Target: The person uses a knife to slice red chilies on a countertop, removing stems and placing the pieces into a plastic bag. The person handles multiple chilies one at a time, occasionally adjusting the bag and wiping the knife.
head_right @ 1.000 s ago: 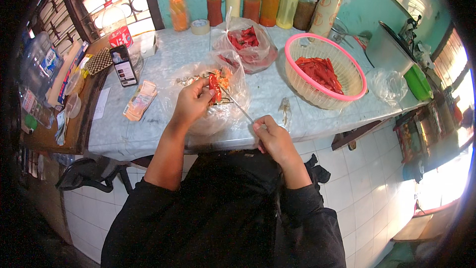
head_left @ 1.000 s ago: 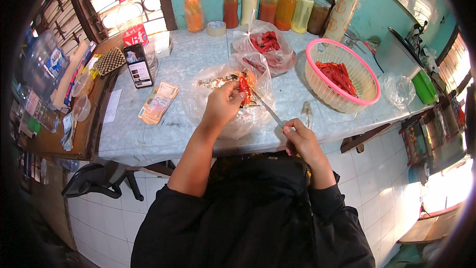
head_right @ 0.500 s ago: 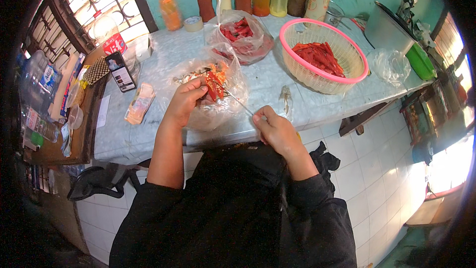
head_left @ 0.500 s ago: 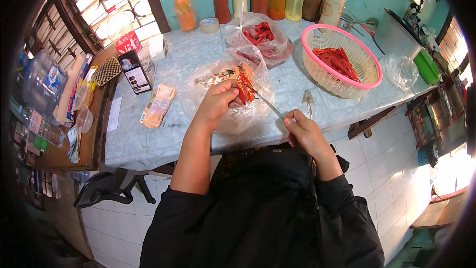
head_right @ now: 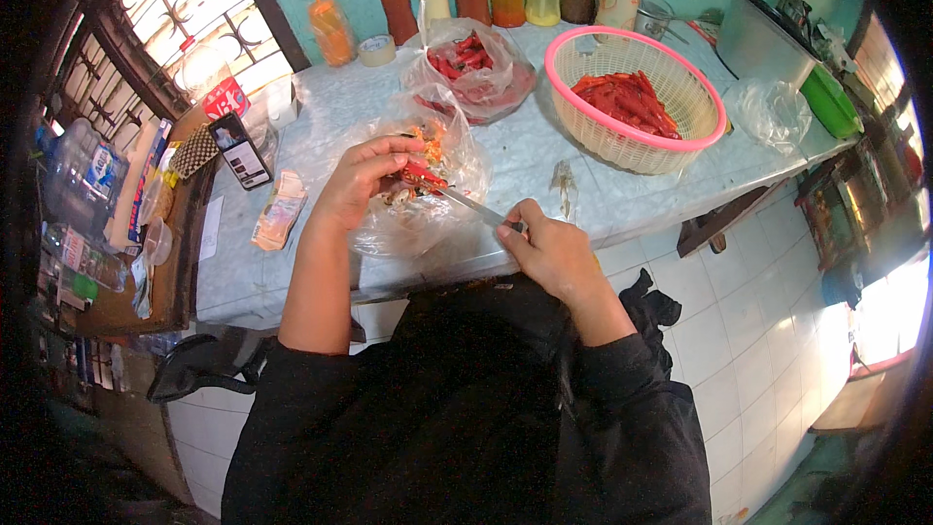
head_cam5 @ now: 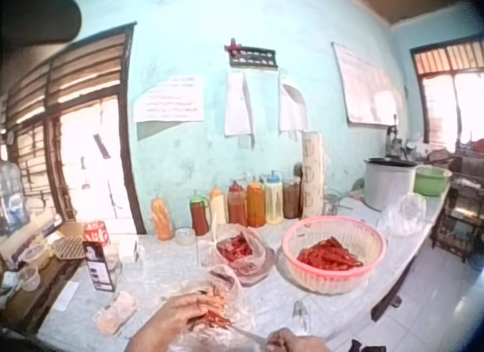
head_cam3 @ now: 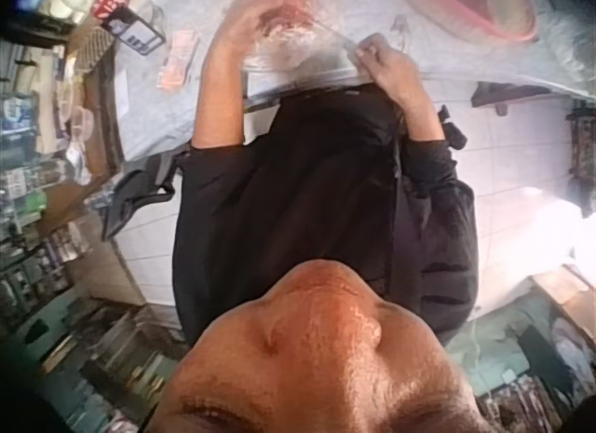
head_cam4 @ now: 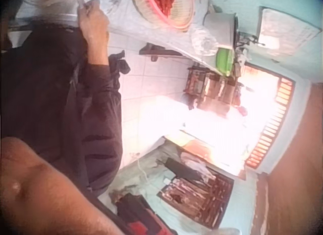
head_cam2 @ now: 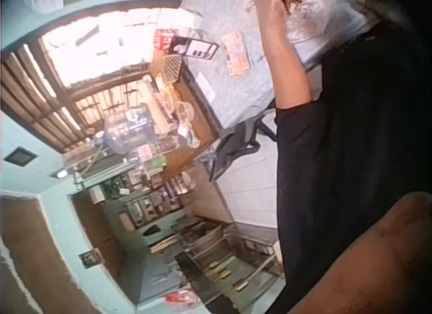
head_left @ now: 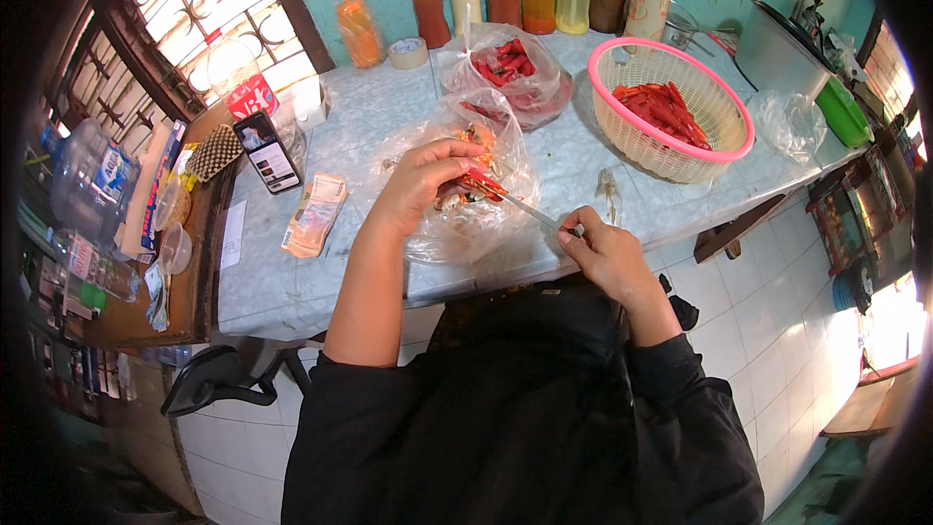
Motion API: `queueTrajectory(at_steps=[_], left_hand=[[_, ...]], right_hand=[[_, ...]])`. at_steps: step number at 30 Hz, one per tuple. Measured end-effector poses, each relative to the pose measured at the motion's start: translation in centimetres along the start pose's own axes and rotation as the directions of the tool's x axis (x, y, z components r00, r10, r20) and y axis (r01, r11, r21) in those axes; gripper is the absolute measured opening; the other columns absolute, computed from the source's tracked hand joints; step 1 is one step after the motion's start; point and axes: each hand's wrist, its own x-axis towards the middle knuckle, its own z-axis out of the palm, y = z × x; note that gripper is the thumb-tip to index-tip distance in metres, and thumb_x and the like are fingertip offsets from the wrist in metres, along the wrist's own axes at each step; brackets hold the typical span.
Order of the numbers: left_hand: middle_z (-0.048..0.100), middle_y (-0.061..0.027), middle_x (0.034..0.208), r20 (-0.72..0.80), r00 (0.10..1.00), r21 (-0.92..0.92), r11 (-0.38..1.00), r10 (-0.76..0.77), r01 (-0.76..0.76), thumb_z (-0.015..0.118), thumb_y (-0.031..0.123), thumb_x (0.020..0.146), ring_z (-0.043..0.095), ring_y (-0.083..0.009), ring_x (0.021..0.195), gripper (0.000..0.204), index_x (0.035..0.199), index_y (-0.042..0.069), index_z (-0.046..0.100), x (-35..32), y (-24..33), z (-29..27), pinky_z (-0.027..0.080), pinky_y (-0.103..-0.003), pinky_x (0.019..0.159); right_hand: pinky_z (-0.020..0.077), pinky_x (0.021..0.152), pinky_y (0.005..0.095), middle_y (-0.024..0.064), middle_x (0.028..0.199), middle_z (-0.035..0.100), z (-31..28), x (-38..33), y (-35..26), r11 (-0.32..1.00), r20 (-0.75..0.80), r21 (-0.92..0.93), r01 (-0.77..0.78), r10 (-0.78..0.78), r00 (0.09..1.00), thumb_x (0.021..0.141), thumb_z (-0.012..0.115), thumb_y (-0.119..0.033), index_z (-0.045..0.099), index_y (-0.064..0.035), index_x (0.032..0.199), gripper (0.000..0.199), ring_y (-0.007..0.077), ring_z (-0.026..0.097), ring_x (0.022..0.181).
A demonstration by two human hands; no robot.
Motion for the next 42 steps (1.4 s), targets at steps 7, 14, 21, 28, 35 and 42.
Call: queueTrajectory(at_steps=[7, 14, 21, 28, 35, 42], left_hand=[[0.063, -0.0049, 0.097, 0.212, 0.977, 0.457, 0.884, 0.003, -0.102, 0.049, -0.006, 0.078, 0.057, -0.0091, 0.086, 0.033, 0.108, 0.001, 0.060, 0.6, 0.3, -1.5, 0.045, -0.022, 0.076], [0.065, -0.0039, 0.093, 0.178, 0.981, 0.691, 0.699, 0.081, -0.184, 0.052, -0.005, 0.081, 0.057, -0.0074, 0.081, 0.031, 0.109, 0.004, 0.062, 0.5, 0.7, -0.6, 0.045, -0.022, 0.076], [0.066, -0.0082, 0.089, -0.176, 0.965, 0.360, 0.925, 0.194, -0.121, 0.056, -0.003, 0.082, 0.059, -0.0086, 0.075, 0.034, 0.115, 0.004, 0.057, 2.0, -1.8, -0.2, 0.046, -0.021, 0.068], [0.065, -0.0110, 0.090, -0.347, 0.932, 0.077, 0.994, 0.100, -0.078, 0.054, -0.006, 0.081, 0.062, -0.0123, 0.074, 0.036, 0.116, 0.002, 0.054, 1.8, -1.4, 1.6, 0.050, -0.022, 0.059], [0.064, -0.0120, 0.093, -0.417, 0.906, -0.074, 0.991, 0.071, -0.111, 0.054, -0.007, 0.081, 0.063, -0.0136, 0.074, 0.034, 0.114, 0.002, 0.055, 0.4, -0.3, 2.5, 0.050, -0.023, 0.056], [0.064, -0.0029, 0.085, -0.440, 0.885, 0.074, 0.988, 0.155, -0.136, 0.057, -0.001, 0.083, 0.057, -0.0072, 0.068, 0.026, 0.108, 0.004, 0.061, 0.7, -1.3, 1.3, 0.047, -0.019, 0.056]], right_hand=[[0.0472, 0.063, 0.0408, 0.0119, 0.070, 0.062, -0.7, -0.1, 0.0, 0.996, -0.017, -0.069, 0.048, -0.050, 0.999, 0.086, 0.054, -0.036, 0.051, -0.0102, 0.098, 0.029, 0.0331, 0.062, 0.070], [0.0473, 0.064, 0.0429, 0.0139, 0.071, 0.063, -0.3, 0.0, 0.9, 0.996, -0.040, -0.053, 0.073, -0.075, 0.996, 0.085, 0.054, -0.035, 0.053, -0.0092, 0.095, 0.028, 0.0353, 0.062, 0.070], [0.0458, 0.066, 0.0443, 0.0165, 0.072, 0.062, -0.2, 0.0, 0.6, 1.000, -0.015, -0.004, -0.027, 0.027, 1.000, 0.088, 0.049, -0.037, 0.053, -0.0086, 0.096, 0.029, 0.0375, 0.061, 0.072], [0.0438, 0.060, 0.0362, 0.0114, 0.063, 0.056, 1.1, 0.3, 0.5, 0.937, 0.119, 0.315, -0.149, 0.117, 0.986, 0.092, 0.046, -0.036, 0.053, -0.0075, 0.096, 0.030, 0.0258, 0.058, 0.060], [0.0412, 0.053, 0.0306, 0.0061, 0.056, 0.050, 1.5, 0.9, 1.0, 0.861, 0.150, 0.468, -0.202, 0.148, 0.978, 0.093, 0.045, -0.033, 0.052, -0.0049, 0.091, 0.029, 0.0170, 0.052, 0.050], [0.0420, 0.055, 0.0314, 0.0070, 0.058, 0.052, 1.2, 0.7, 1.3, 0.864, 0.129, 0.460, -0.203, 0.162, 0.978, 0.092, 0.044, -0.032, 0.053, -0.0048, 0.092, 0.029, 0.0177, 0.054, 0.053]])
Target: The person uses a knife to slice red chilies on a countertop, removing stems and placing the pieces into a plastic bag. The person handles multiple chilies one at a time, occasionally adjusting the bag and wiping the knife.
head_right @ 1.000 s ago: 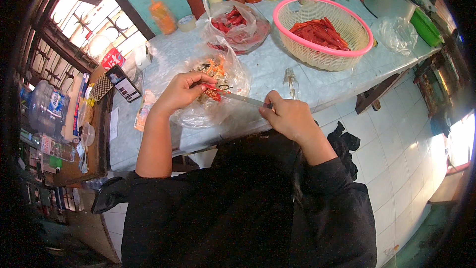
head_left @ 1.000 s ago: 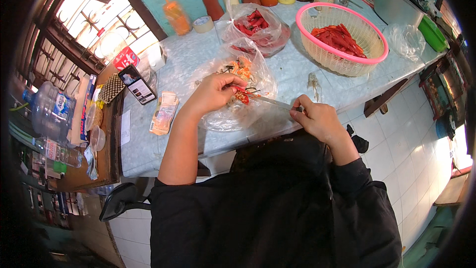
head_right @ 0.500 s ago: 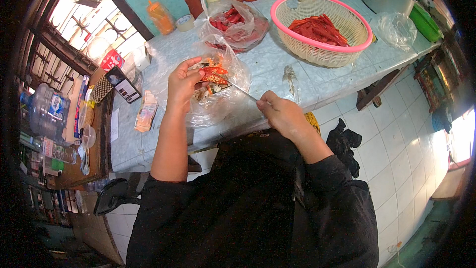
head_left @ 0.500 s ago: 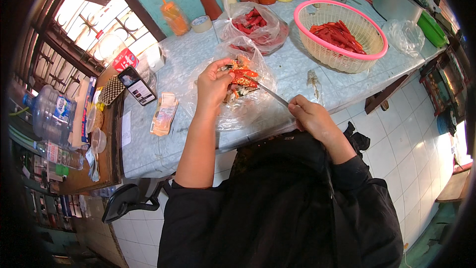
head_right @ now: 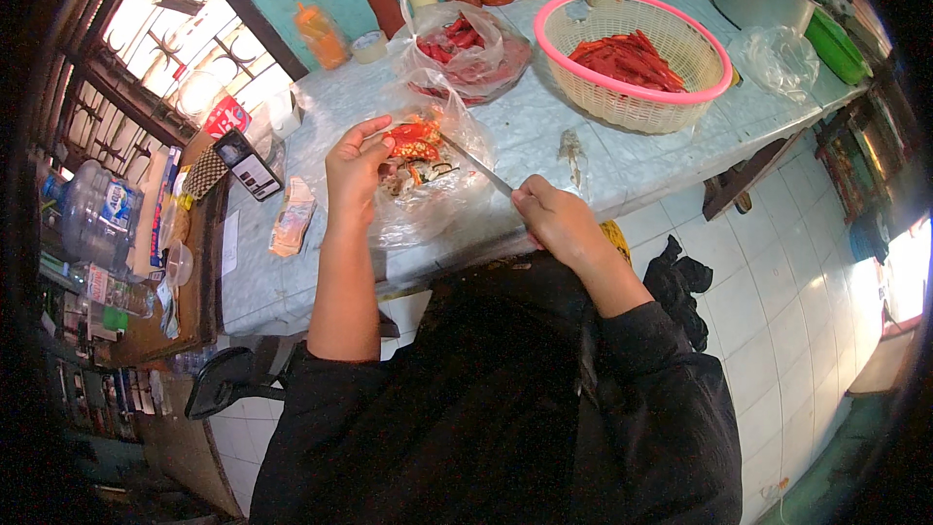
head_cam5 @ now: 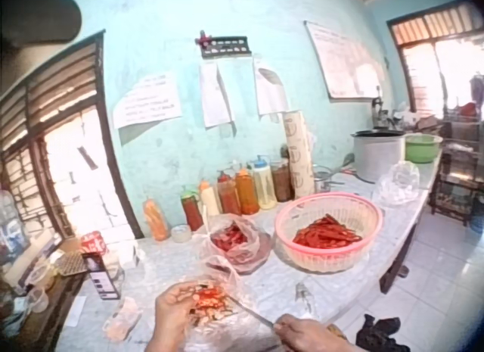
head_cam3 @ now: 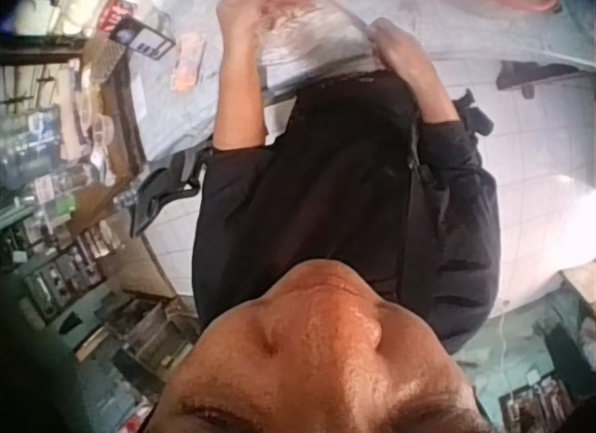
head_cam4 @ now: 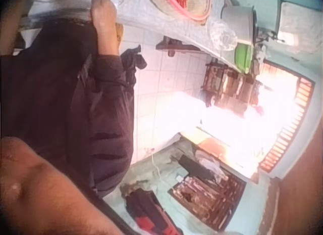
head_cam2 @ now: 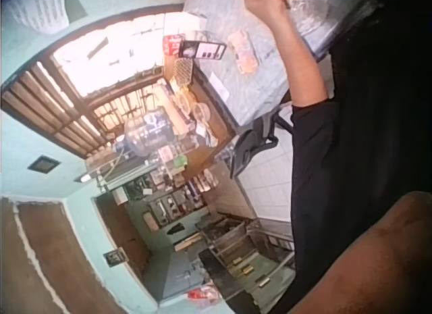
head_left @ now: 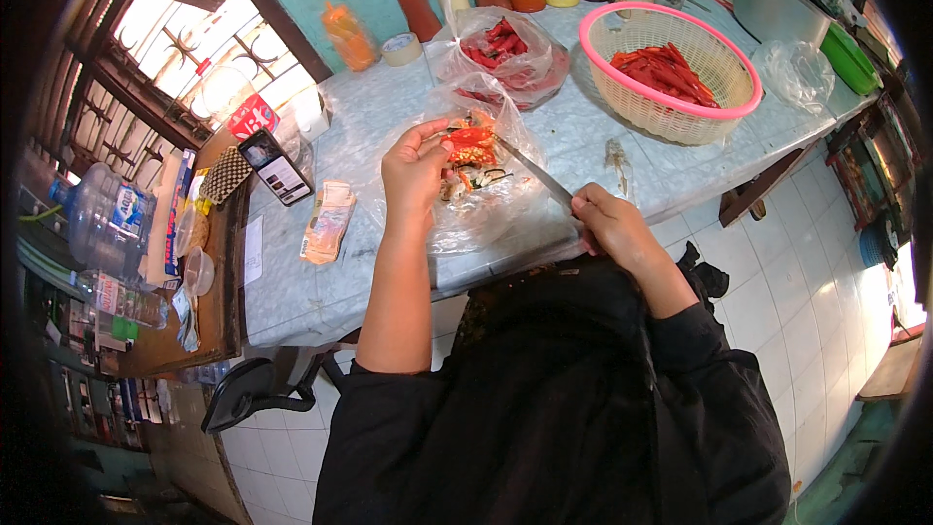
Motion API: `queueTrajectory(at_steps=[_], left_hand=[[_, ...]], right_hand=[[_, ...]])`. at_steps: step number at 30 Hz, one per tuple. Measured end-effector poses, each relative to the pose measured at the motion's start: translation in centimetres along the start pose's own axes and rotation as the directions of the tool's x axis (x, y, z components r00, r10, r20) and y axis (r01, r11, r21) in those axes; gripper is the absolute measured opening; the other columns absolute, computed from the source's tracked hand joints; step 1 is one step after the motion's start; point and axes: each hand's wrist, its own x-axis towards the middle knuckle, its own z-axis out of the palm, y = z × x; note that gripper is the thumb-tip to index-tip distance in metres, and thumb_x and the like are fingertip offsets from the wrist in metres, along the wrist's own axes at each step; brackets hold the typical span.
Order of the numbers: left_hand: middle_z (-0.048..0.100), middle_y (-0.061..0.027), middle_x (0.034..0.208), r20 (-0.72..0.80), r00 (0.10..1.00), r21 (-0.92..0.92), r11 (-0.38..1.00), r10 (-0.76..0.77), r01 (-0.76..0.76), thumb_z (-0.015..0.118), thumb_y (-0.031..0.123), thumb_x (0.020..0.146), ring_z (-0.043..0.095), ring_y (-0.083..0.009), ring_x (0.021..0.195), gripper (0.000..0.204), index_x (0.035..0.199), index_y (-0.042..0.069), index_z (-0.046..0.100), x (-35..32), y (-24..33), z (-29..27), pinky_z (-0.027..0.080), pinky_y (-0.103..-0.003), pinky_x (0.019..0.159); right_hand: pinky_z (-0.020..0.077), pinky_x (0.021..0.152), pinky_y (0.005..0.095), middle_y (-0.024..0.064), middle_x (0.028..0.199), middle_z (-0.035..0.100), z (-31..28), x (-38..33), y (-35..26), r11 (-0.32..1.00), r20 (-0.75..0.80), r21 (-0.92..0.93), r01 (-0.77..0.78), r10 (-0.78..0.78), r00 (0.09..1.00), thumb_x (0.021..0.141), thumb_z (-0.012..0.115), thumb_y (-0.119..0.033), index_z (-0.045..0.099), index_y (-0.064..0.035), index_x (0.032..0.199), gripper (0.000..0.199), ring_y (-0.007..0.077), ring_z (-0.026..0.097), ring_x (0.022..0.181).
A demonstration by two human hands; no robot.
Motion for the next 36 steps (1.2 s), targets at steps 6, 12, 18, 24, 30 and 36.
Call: queueTrajectory(at_steps=[6, 12, 18, 24, 30, 36], left_hand=[[0.064, -0.0042, 0.086, -0.070, 0.987, -0.002, 0.989, 0.148, -0.148, 0.055, -0.001, 0.086, 0.057, -0.0073, 0.069, 0.020, 0.104, 0.002, 0.061, 1.2, -1.5, -0.4, 0.047, -0.020, 0.057], [0.060, -0.0057, 0.085, -0.062, 0.941, 0.224, 0.923, 0.333, -0.312, 0.054, -0.002, 0.085, 0.057, -0.0105, 0.069, 0.013, 0.092, 0.001, 0.063, 0.1, -1.7, -2.4, 0.048, -0.022, 0.058], [0.055, -0.0088, 0.078, -0.063, 0.818, 0.584, 0.686, 0.571, -0.434, 0.060, -0.003, 0.074, 0.056, -0.0185, 0.065, 0.017, 0.087, 0.006, 0.065, -0.8, -4.0, -6.4, 0.047, -0.029, 0.062], [0.056, -0.0036, 0.076, -0.247, 0.915, 0.481, 0.860, 0.320, -0.171, 0.062, 0.000, 0.074, 0.049, -0.0106, 0.060, 0.023, 0.096, 0.006, 0.062, -3.1, -6.2, -6.4, 0.041, -0.025, 0.055], [0.055, -0.0003, 0.077, -0.295, 0.893, 0.362, 0.905, 0.339, -0.223, 0.062, 0.000, 0.075, 0.047, -0.0061, 0.065, 0.028, 0.102, 0.003, 0.059, -3.2, -4.1, -4.0, 0.038, -0.020, 0.058], [0.054, -0.0012, 0.074, -0.271, 0.955, 0.130, 0.988, 0.118, -0.085, 0.061, -0.002, 0.075, 0.050, -0.0075, 0.057, 0.035, 0.109, 0.003, 0.054, -3.0, -4.6, -1.2, 0.040, -0.022, 0.041]], right_hand=[[0.0442, 0.065, 0.0373, 0.0142, 0.067, 0.058, 0.1, -1.0, -0.7, 0.982, -0.047, -0.174, 0.068, -0.077, 0.996, 0.092, 0.045, -0.034, 0.054, -0.0068, 0.096, 0.029, 0.0300, 0.060, 0.069], [0.0438, 0.068, 0.0416, 0.0192, 0.075, 0.060, 0.1, -1.3, -0.4, 0.966, -0.034, -0.236, 0.102, -0.113, 0.993, 0.090, 0.047, -0.034, 0.056, -0.0075, 0.095, 0.028, 0.0380, 0.058, 0.078], [0.0441, 0.068, 0.0435, 0.0203, 0.075, 0.060, 0.7, -2.7, -2.1, 0.941, 0.045, -0.308, 0.143, -0.135, 0.990, 0.089, 0.048, -0.032, 0.056, -0.0066, 0.092, 0.027, 0.0393, 0.058, 0.077], [0.0445, 0.067, 0.0462, 0.0218, 0.077, 0.060, 2.0, -3.0, -2.8, 0.890, 0.116, -0.417, 0.185, -0.150, 0.982, 0.089, 0.047, -0.032, 0.058, -0.0059, 0.088, 0.029, 0.0411, 0.057, 0.078], [0.0449, 0.067, 0.0474, 0.0198, 0.075, 0.061, 2.1, -2.2, -3.3, 0.858, 0.084, -0.460, 0.229, -0.214, 0.973, 0.089, 0.046, -0.033, 0.059, -0.0073, 0.089, 0.029, 0.0400, 0.058, 0.076], [0.0463, 0.066, 0.0467, 0.0176, 0.076, 0.063, 1.5, -2.3, -3.9, 0.770, -0.025, -0.622, 0.140, -0.199, 0.980, 0.089, 0.045, -0.034, 0.061, -0.0090, 0.091, 0.030, 0.0384, 0.060, 0.076]])
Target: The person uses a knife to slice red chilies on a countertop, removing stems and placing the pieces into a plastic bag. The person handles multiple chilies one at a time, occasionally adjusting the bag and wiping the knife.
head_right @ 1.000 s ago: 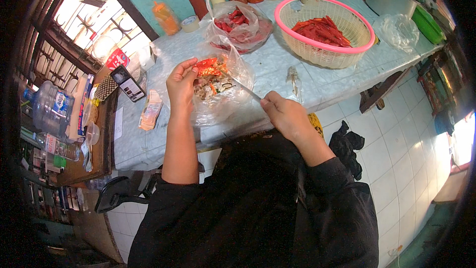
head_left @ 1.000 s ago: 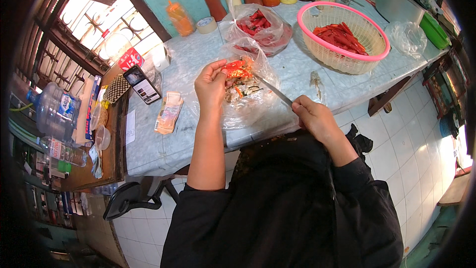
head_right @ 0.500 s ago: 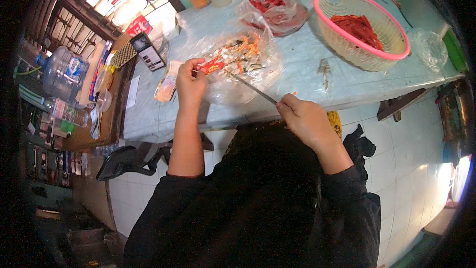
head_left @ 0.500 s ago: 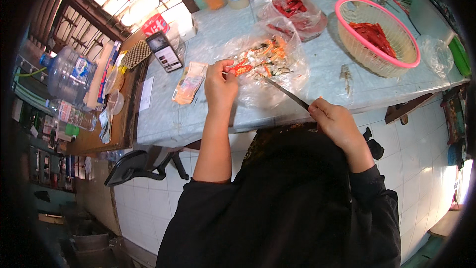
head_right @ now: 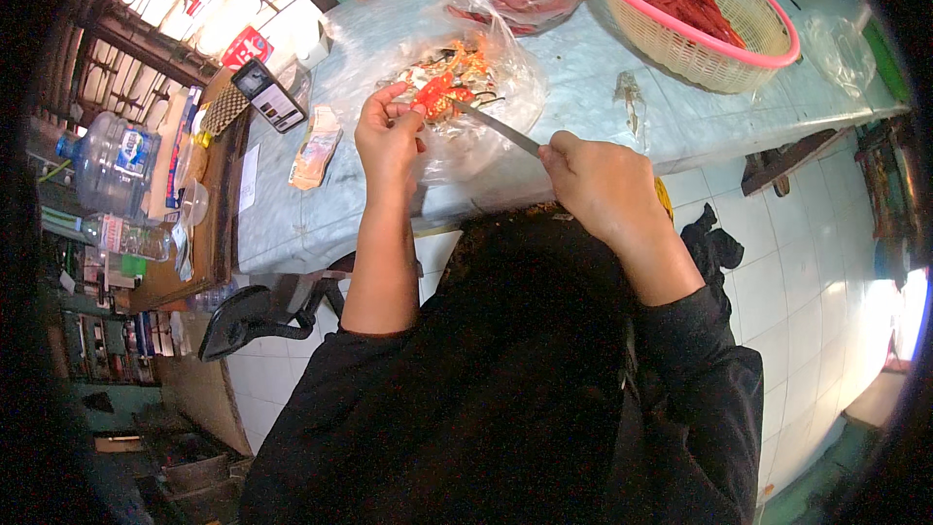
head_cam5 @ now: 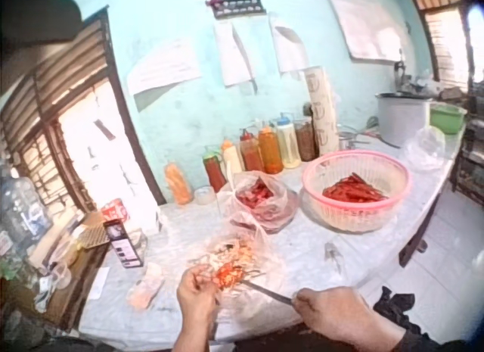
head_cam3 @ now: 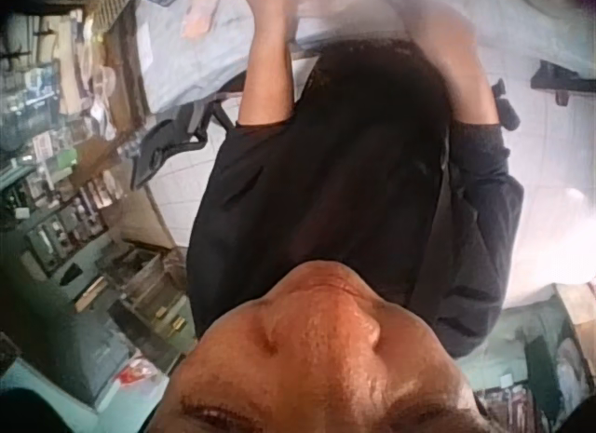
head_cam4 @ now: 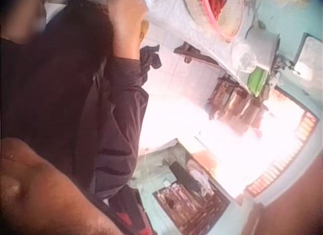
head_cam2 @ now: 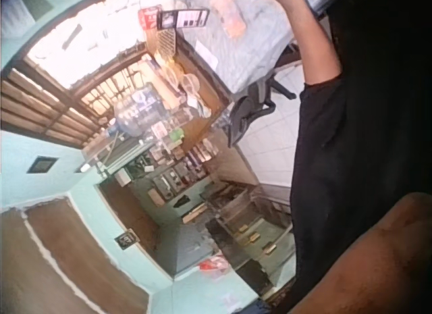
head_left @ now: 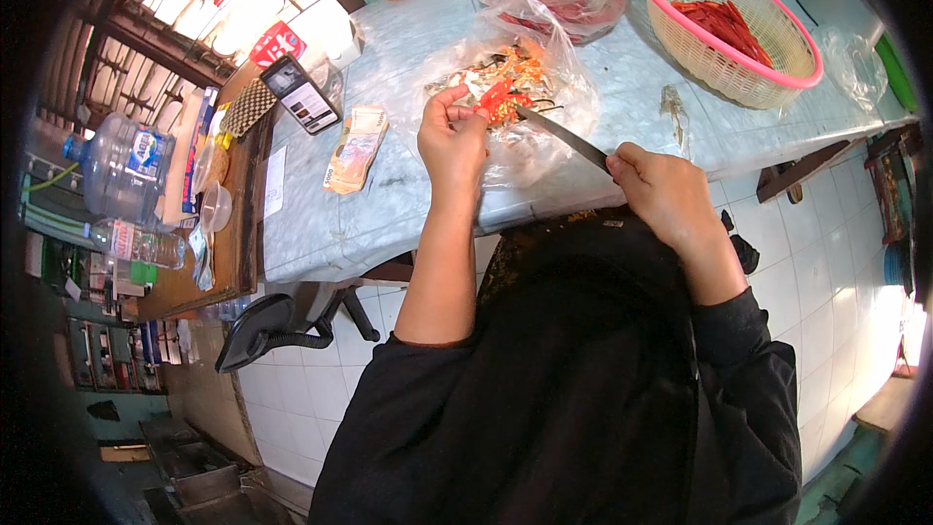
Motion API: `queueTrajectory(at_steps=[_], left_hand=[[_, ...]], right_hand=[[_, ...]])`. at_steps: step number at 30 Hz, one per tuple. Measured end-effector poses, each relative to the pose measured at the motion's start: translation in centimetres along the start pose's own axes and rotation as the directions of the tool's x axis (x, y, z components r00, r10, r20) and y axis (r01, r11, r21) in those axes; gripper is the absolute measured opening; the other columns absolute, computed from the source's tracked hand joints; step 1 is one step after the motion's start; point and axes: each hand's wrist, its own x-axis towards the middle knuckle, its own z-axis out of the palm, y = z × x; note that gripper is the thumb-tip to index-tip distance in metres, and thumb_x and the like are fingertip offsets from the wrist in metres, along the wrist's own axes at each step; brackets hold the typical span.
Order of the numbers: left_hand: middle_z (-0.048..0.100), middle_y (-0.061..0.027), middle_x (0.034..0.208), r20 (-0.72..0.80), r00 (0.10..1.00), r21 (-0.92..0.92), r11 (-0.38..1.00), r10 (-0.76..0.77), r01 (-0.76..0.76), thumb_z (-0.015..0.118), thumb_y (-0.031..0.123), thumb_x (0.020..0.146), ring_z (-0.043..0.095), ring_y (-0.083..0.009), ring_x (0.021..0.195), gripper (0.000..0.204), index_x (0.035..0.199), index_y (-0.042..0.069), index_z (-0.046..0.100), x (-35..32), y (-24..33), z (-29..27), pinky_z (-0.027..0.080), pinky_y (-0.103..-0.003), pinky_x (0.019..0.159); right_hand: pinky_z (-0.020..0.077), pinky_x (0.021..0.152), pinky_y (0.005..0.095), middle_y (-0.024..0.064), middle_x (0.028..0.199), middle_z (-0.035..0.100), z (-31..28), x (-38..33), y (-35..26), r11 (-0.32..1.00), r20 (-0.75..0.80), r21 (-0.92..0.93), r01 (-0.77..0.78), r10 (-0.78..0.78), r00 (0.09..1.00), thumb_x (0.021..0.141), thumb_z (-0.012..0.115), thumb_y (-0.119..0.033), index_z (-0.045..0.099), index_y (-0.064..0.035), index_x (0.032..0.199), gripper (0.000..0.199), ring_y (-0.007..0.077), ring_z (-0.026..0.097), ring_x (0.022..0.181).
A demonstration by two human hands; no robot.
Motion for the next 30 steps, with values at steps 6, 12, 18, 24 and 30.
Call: queueTrajectory(at_steps=[6, 12, 18, 24, 30], left_hand=[[0.054, -0.0010, 0.072, 0.041, 0.991, -0.140, 0.981, -0.129, 0.133, 0.060, -0.004, 0.077, 0.053, -0.0088, 0.060, 0.034, 0.110, 0.002, 0.053, -1.5, -0.5, 0.4, 0.046, -0.024, 0.045], [0.054, -0.0017, 0.074, 0.040, 0.988, -0.155, 0.976, -0.147, 0.151, 0.059, -0.006, 0.076, 0.056, -0.0111, 0.064, 0.036, 0.110, 0.002, 0.053, -1.7, -0.9, 0.5, 0.050, -0.025, 0.049], [0.055, -0.0038, 0.076, 0.041, 0.986, -0.241, 0.956, -0.163, 0.168, 0.057, -0.008, 0.075, 0.057, -0.0131, 0.065, 0.036, 0.110, 0.000, 0.052, -1.4, -1.2, 0.3, 0.056, -0.028, 0.053], [0.056, -0.0060, 0.078, 0.068, 0.984, -0.272, 0.946, -0.163, 0.176, 0.056, -0.009, 0.075, 0.058, -0.0147, 0.066, 0.036, 0.110, -0.001, 0.052, -1.2, -1.4, 0.1, 0.057, -0.029, 0.054], [0.056, -0.0063, 0.079, 0.065, 0.979, -0.290, 0.935, -0.192, 0.203, 0.056, -0.009, 0.075, 0.059, -0.0149, 0.067, 0.036, 0.110, -0.001, 0.052, -1.2, -1.3, -0.1, 0.056, -0.031, 0.056]], right_hand=[[0.0460, 0.071, 0.0464, 0.0181, 0.082, 0.063, 0.2, -0.2, 1.0, 1.000, 0.117, -0.014, 0.011, -0.010, 0.993, 0.089, 0.043, -0.034, 0.063, -0.0078, 0.091, 0.033, 0.0376, 0.060, 0.081], [0.0456, 0.072, 0.0465, 0.0180, 0.083, 0.063, -0.4, -0.2, 0.6, 1.000, 0.141, 0.017, -0.013, 0.011, 0.990, 0.089, 0.042, -0.035, 0.064, -0.0075, 0.089, 0.035, 0.0374, 0.060, 0.082], [0.0456, 0.073, 0.0464, 0.0173, 0.083, 0.063, -0.1, -0.1, 0.7, 1.000, 0.185, 0.001, -0.012, 0.011, 0.983, 0.089, 0.043, -0.035, 0.064, -0.0083, 0.089, 0.033, 0.0377, 0.060, 0.082], [0.0456, 0.072, 0.0468, 0.0179, 0.082, 0.063, 0.2, 0.0, 0.8, 1.000, 0.170, -0.002, 0.014, -0.014, 0.985, 0.089, 0.043, -0.034, 0.064, -0.0079, 0.087, 0.033, 0.0380, 0.060, 0.082], [0.0456, 0.073, 0.0473, 0.0185, 0.082, 0.063, 0.4, 0.1, 0.6, 1.000, 0.156, -0.022, 0.014, -0.011, 0.988, 0.088, 0.043, -0.034, 0.064, -0.0069, 0.087, 0.034, 0.0386, 0.060, 0.081]])
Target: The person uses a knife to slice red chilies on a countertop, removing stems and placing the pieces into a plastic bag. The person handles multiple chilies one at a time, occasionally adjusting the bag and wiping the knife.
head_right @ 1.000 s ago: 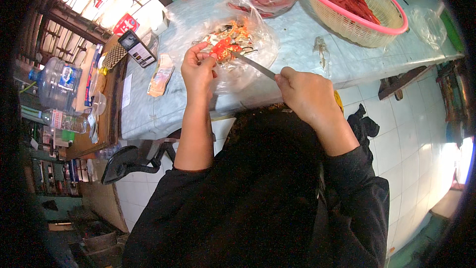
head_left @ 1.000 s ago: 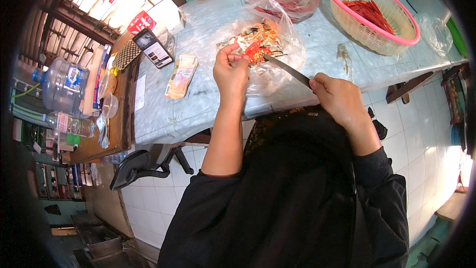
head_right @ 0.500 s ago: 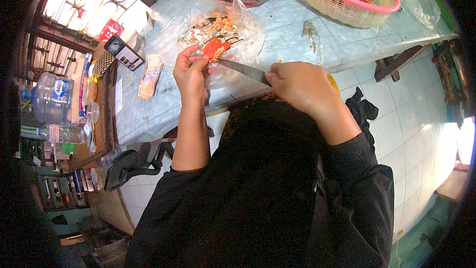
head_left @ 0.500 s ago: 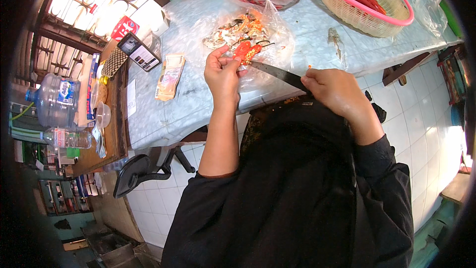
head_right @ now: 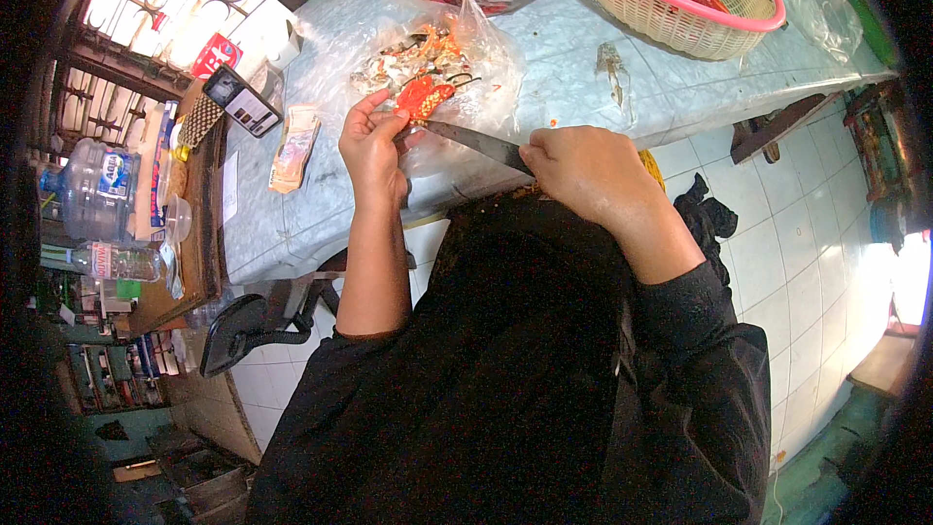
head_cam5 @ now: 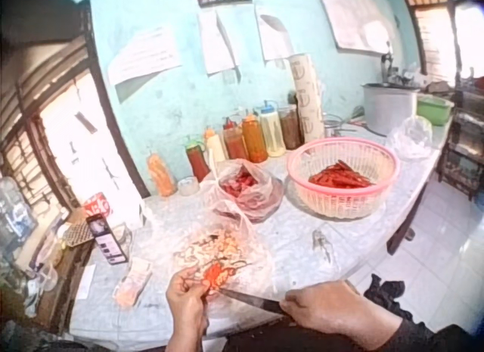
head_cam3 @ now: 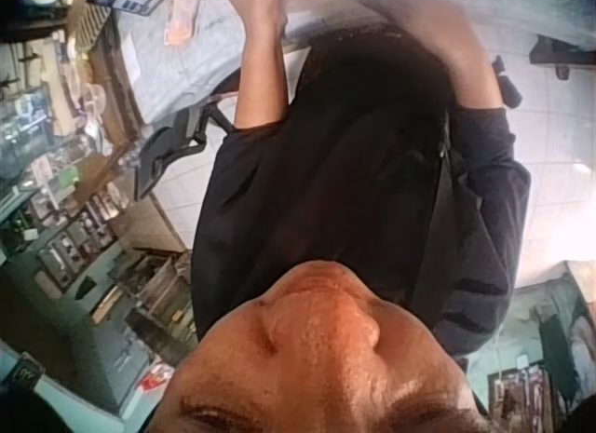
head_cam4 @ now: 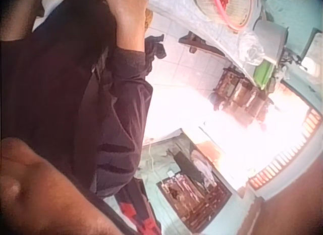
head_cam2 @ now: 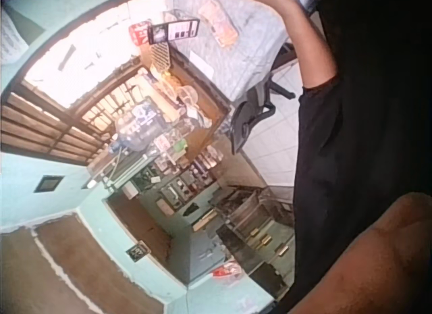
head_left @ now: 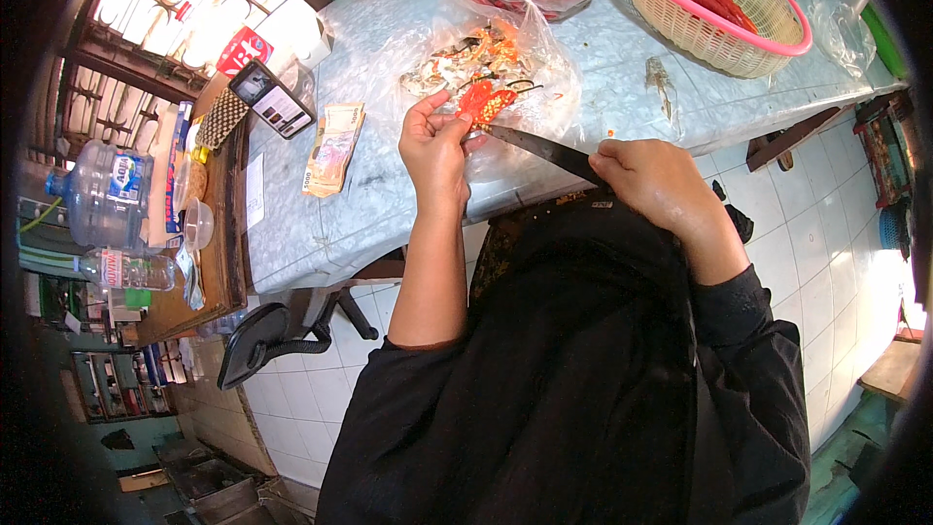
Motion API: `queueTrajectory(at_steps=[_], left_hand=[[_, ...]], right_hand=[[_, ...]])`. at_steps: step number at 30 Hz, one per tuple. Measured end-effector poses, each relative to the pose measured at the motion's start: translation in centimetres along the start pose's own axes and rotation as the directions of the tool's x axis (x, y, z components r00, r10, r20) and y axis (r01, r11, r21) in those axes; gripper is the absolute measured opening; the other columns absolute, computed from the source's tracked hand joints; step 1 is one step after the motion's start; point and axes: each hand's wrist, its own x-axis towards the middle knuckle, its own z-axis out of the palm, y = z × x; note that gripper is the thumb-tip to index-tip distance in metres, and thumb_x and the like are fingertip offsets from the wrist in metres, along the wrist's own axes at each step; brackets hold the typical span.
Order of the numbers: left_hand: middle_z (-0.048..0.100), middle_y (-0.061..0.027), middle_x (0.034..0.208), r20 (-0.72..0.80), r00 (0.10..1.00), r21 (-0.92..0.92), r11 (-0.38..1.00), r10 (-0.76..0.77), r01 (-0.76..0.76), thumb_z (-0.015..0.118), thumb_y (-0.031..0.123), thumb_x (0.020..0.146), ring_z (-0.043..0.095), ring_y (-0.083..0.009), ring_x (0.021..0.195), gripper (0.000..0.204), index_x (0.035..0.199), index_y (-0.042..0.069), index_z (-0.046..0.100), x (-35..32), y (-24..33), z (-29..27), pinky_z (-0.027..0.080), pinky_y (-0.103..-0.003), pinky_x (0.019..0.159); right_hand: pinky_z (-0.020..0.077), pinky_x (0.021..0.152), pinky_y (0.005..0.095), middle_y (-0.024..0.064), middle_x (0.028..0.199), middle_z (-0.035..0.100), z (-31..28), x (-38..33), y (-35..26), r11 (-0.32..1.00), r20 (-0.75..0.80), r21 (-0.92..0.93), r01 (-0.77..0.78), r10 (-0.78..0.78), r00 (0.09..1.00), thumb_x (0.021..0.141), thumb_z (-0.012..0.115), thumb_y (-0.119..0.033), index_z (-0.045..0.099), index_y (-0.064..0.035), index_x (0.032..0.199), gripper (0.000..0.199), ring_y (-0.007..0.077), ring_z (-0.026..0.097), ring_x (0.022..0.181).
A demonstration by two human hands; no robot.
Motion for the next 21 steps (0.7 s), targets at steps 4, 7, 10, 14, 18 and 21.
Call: queueTrajectory(at_steps=[4, 7, 10, 14, 18, 21], left_hand=[[0.056, -0.0054, 0.078, 0.011, 1.000, 0.009, 1.000, 0.022, -0.022, 0.057, -0.009, 0.076, 0.058, -0.0145, 0.068, 0.035, 0.110, 0.000, 0.052, 0.0, -0.3, -0.1, 0.055, -0.030, 0.056], [0.056, -0.0044, 0.077, 0.011, 0.999, 0.040, 0.998, 0.050, -0.051, 0.058, -0.009, 0.076, 0.057, -0.0134, 0.067, 0.034, 0.109, 0.001, 0.052, 0.0, -0.6, -0.1, 0.055, -0.028, 0.056], [0.055, -0.0034, 0.077, 0.013, 0.997, 0.049, 0.996, 0.072, -0.073, 0.058, -0.008, 0.077, 0.055, -0.0119, 0.066, 0.033, 0.108, 0.001, 0.052, -0.1, -0.8, 0.1, 0.054, -0.027, 0.057], [0.053, -0.0027, 0.076, 0.014, 0.994, 0.051, 0.993, 0.107, -0.108, 0.058, -0.008, 0.077, 0.054, -0.0110, 0.066, 0.033, 0.109, 0.001, 0.052, -0.2, -1.0, 0.1, 0.054, -0.027, 0.057], [0.054, -0.0032, 0.076, -0.006, 0.996, 0.030, 0.996, 0.090, -0.090, 0.058, -0.008, 0.077, 0.055, -0.0115, 0.067, 0.033, 0.109, 0.000, 0.051, -0.4, -0.2, 0.4, 0.054, -0.026, 0.057], [0.055, -0.0040, 0.076, 0.011, 0.998, 0.000, 0.998, 0.069, -0.069, 0.058, -0.008, 0.077, 0.057, -0.0131, 0.067, 0.033, 0.108, 0.000, 0.051, 0.0, -0.2, 0.3, 0.055, -0.028, 0.058]], right_hand=[[0.0456, 0.074, 0.0477, 0.0200, 0.083, 0.063, 0.0, 0.2, -0.1, 1.000, -0.007, 0.012, -0.010, 0.011, 1.000, 0.088, 0.043, -0.034, 0.064, -0.0053, 0.087, 0.035, 0.0394, 0.060, 0.082], [0.0457, 0.074, 0.0481, 0.0210, 0.083, 0.063, 0.2, 0.3, -0.1, 0.999, -0.033, -0.004, -0.031, 0.031, 0.999, 0.089, 0.043, -0.033, 0.064, -0.0044, 0.087, 0.036, 0.0401, 0.059, 0.082], [0.0458, 0.074, 0.0485, 0.0214, 0.083, 0.063, 0.2, 0.5, 0.0, 0.999, -0.041, -0.023, -0.038, 0.037, 0.998, 0.089, 0.042, -0.033, 0.064, -0.0041, 0.088, 0.036, 0.0404, 0.060, 0.082], [0.0459, 0.074, 0.0485, 0.0211, 0.083, 0.063, -0.1, 0.7, -0.3, 0.997, -0.057, -0.054, -0.050, 0.047, 0.997, 0.089, 0.042, -0.032, 0.064, -0.0045, 0.088, 0.035, 0.0402, 0.060, 0.081], [0.0460, 0.074, 0.0481, 0.0209, 0.083, 0.063, -0.3, 0.5, -0.1, 0.999, -0.083, -0.042, -0.028, 0.024, 0.996, 0.089, 0.041, -0.032, 0.064, -0.0047, 0.087, 0.035, 0.0400, 0.060, 0.081], [0.0460, 0.073, 0.0481, 0.0208, 0.082, 0.063, -0.9, -0.1, -0.5, 1.000, -0.045, 0.001, -0.002, 0.002, 0.999, 0.089, 0.042, -0.032, 0.063, -0.0045, 0.087, 0.035, 0.0401, 0.060, 0.080]])
